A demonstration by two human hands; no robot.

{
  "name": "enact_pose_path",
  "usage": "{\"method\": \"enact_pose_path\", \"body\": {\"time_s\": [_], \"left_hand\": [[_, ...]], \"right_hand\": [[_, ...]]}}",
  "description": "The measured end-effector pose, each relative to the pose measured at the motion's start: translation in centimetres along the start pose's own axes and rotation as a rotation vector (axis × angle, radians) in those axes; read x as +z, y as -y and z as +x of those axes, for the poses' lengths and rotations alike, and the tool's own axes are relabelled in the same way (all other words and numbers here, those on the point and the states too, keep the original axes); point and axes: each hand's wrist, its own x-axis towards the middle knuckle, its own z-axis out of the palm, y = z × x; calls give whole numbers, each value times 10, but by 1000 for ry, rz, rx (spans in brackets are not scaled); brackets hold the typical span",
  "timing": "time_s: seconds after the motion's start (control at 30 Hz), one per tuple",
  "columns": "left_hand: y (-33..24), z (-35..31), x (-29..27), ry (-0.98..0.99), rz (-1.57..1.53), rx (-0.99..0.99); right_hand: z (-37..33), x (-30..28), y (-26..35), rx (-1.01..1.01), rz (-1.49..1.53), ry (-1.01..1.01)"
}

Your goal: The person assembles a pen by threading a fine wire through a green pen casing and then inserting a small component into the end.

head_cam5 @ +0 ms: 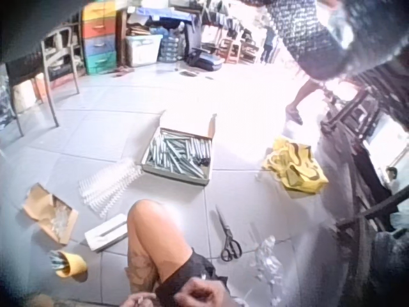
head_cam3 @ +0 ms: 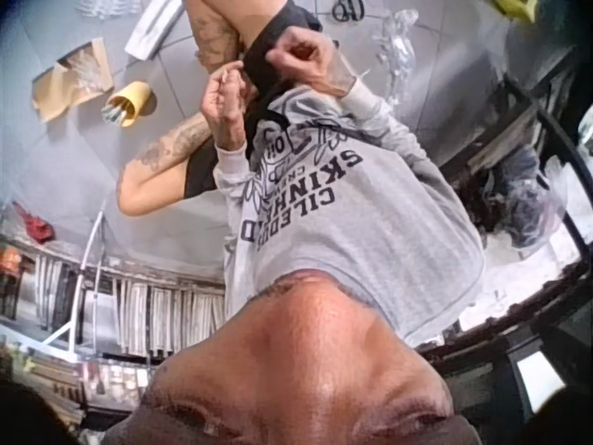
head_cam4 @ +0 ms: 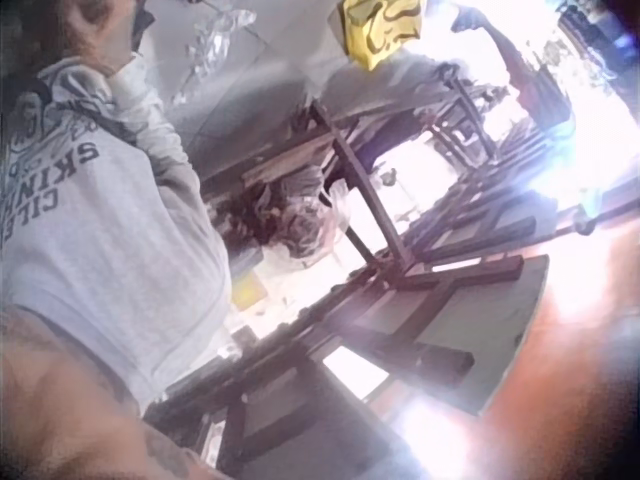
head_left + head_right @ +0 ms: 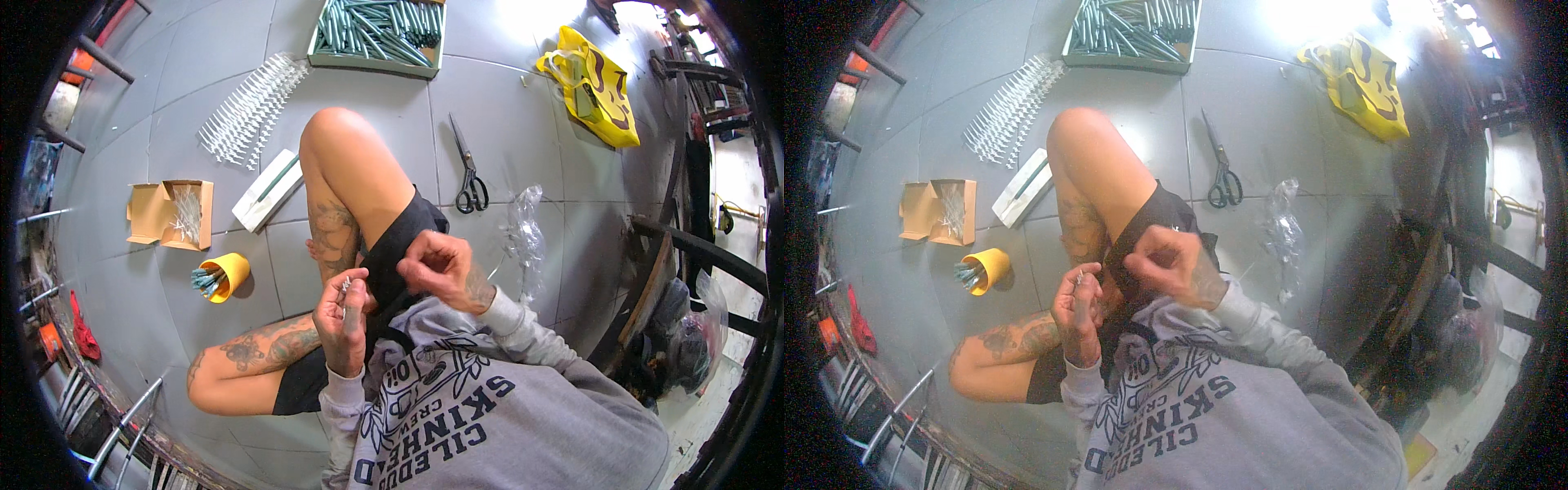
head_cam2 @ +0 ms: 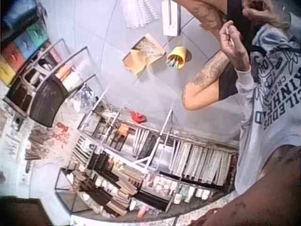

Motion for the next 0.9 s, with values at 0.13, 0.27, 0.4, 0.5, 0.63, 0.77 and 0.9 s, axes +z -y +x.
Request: {"method": "enact_pose_path", "body": {"time_s": [0.13, 0.27, 0.4, 0.5, 0.63, 0.77, 0.9], "left_hand": [[8, -3, -16, 28, -75, -55], [11, -4, -33, 94, -186, -29], [2, -8, -26, -5, -116, -11], [-8, -17, -19, -78, -92, -28], [-27, -31, -2, -112, -121, 87], [-41, -46, -7, -206, -88, 198], [-57, -59, -14, -313, -31, 263]], "right_hand": [[-7, -88, -49, 6, -582, -285], [-20, -137, -59, 89, -337, -398], [-22, -141, -60, 78, -220, -430], [-11, -124, -47, 47, -110, -354], [-8, -53, 21, 31, 129, -216], [-12, 23, 48, 19, 347, 31], [-1, 72, 61, -116, 380, 247]]}}
